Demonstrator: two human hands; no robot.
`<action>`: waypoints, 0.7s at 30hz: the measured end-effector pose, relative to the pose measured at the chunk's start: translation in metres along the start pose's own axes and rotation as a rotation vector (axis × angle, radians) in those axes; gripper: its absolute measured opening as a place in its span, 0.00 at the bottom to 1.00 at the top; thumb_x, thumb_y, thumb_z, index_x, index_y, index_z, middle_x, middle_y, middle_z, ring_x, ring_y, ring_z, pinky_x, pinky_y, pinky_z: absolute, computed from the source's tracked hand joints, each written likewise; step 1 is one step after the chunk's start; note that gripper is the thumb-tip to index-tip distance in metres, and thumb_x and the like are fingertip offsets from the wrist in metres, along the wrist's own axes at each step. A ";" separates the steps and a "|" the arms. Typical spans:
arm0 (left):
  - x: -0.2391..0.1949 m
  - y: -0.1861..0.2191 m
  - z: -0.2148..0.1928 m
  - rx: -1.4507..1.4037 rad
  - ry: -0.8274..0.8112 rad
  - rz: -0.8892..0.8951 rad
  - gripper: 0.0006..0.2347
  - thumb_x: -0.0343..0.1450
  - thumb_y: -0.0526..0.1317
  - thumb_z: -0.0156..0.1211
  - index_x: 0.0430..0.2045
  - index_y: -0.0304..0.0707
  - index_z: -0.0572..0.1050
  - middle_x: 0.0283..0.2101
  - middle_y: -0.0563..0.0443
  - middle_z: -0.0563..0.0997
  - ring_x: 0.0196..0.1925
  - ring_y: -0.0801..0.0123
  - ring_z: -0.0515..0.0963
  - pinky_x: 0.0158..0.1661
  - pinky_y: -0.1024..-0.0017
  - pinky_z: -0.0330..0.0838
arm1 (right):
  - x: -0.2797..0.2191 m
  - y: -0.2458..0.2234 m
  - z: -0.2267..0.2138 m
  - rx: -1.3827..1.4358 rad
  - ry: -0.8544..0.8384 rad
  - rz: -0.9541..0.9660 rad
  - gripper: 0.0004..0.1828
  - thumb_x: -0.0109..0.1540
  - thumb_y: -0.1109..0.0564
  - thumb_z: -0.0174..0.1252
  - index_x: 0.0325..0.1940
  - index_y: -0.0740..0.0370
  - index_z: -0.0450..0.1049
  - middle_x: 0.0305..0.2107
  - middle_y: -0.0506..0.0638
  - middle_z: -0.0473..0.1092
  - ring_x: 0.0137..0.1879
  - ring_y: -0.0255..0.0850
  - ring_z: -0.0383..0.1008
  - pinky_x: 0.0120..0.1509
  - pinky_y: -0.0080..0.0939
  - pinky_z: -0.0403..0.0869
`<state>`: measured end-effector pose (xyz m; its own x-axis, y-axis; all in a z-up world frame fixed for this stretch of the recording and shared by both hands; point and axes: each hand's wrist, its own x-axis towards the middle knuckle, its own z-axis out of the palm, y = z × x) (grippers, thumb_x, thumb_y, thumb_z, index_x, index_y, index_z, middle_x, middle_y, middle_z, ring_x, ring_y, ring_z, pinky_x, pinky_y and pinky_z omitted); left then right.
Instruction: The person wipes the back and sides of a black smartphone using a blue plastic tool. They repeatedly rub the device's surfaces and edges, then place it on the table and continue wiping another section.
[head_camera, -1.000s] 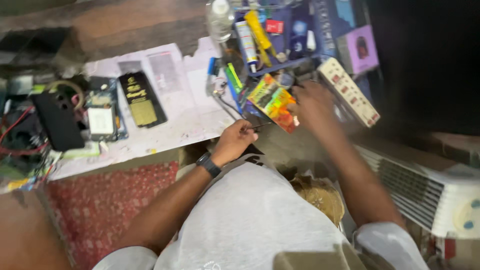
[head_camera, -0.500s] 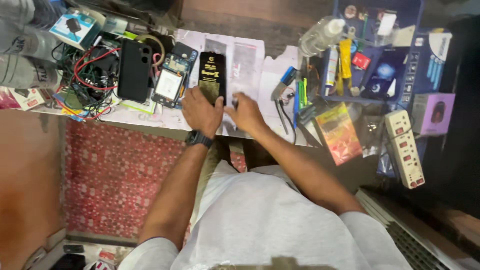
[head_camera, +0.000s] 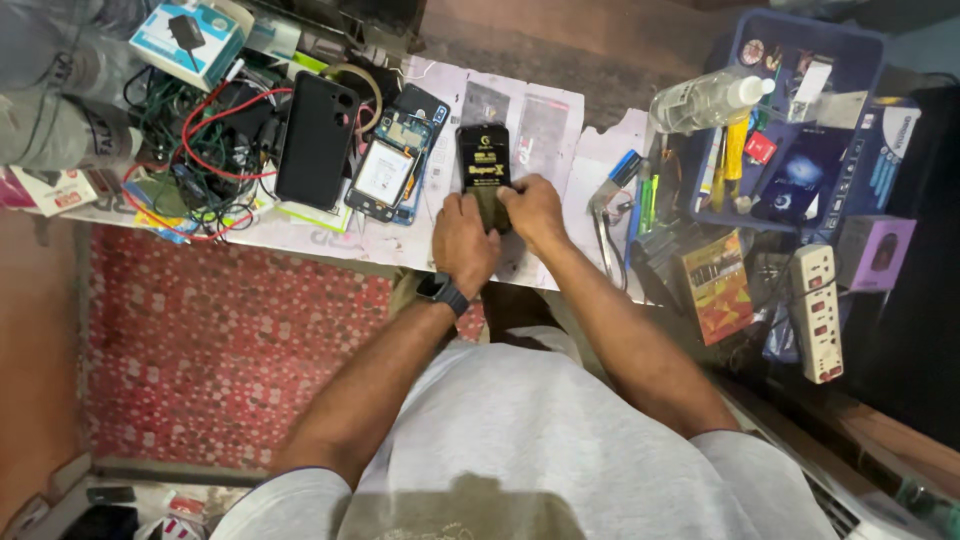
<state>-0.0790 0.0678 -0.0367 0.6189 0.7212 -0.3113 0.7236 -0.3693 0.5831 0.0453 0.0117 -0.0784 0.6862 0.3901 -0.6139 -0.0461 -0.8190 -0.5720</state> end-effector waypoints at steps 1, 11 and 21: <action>-0.002 0.001 -0.003 -0.013 0.014 0.035 0.23 0.58 0.36 0.73 0.44 0.29 0.69 0.50 0.33 0.72 0.49 0.40 0.74 0.49 0.52 0.70 | -0.001 0.001 -0.001 0.000 0.012 0.004 0.14 0.58 0.54 0.66 0.41 0.69 0.78 0.31 0.58 0.78 0.36 0.47 0.79 0.43 0.45 0.76; -0.035 -0.056 -0.051 -0.131 -0.122 0.275 0.25 0.60 0.40 0.72 0.49 0.28 0.73 0.51 0.35 0.77 0.55 0.45 0.75 0.55 0.55 0.71 | -0.041 0.042 -0.026 0.050 0.023 -0.133 0.10 0.64 0.56 0.63 0.40 0.68 0.77 0.24 0.55 0.75 0.26 0.39 0.74 0.32 0.40 0.73; -0.188 -0.172 -0.060 -0.159 -0.528 0.134 0.04 0.70 0.36 0.60 0.31 0.36 0.79 0.38 0.43 0.81 0.45 0.48 0.79 0.48 0.57 0.73 | -0.068 0.092 -0.015 -0.213 0.237 -0.827 0.07 0.62 0.58 0.65 0.40 0.62 0.75 0.31 0.57 0.75 0.34 0.55 0.77 0.40 0.49 0.75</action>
<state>-0.3380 0.0310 -0.0332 0.8008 0.2679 -0.5356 0.5982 -0.3151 0.7368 0.0050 -0.0959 -0.0811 0.5732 0.8140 0.0937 0.6514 -0.3832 -0.6549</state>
